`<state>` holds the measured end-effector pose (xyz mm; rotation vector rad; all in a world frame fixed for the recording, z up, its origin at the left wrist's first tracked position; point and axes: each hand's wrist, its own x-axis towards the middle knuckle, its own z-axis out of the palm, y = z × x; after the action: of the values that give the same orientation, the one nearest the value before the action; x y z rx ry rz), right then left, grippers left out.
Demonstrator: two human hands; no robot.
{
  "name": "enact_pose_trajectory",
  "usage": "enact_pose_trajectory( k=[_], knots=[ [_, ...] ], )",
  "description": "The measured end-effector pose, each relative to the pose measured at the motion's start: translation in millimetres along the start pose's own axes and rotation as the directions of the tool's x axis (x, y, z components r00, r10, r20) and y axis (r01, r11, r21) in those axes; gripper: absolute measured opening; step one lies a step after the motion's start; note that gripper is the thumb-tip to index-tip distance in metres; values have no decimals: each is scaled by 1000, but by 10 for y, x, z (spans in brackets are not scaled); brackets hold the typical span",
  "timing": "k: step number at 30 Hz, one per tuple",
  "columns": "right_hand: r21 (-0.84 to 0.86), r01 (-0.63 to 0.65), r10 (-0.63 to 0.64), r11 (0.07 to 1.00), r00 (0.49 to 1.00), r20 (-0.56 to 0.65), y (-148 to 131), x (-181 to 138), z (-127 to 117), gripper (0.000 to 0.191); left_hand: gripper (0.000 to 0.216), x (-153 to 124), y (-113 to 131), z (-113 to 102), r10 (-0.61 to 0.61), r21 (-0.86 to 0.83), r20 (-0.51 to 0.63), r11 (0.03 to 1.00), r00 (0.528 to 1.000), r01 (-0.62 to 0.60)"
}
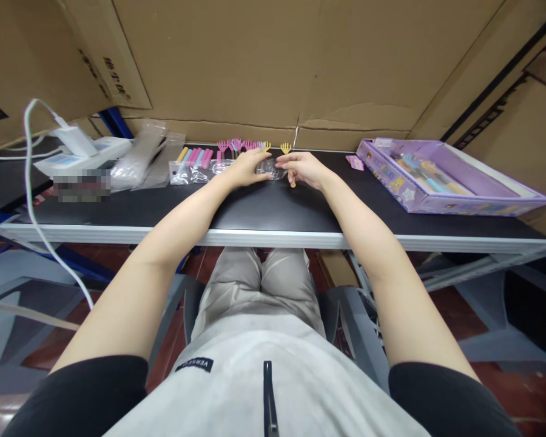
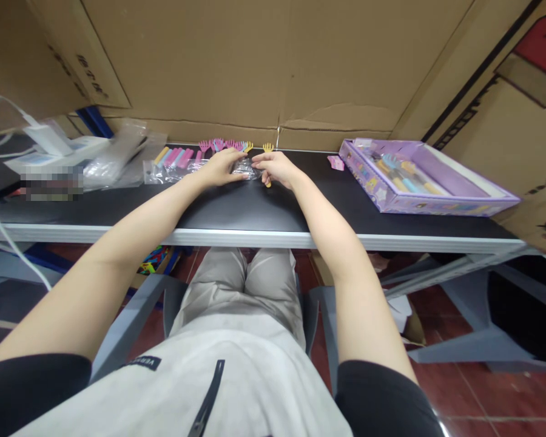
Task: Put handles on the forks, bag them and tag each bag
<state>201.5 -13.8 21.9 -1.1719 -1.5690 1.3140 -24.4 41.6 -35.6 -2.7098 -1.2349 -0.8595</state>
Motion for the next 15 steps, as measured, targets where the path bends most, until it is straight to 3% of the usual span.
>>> enact_pose_trajectory(
  k=[15],
  knots=[
    [47, -64, 64, 997, 998, 11, -51, -38, 45, 18, 88, 37, 65, -25, -24, -8, -1, 1000, 1000, 24]
  ],
)
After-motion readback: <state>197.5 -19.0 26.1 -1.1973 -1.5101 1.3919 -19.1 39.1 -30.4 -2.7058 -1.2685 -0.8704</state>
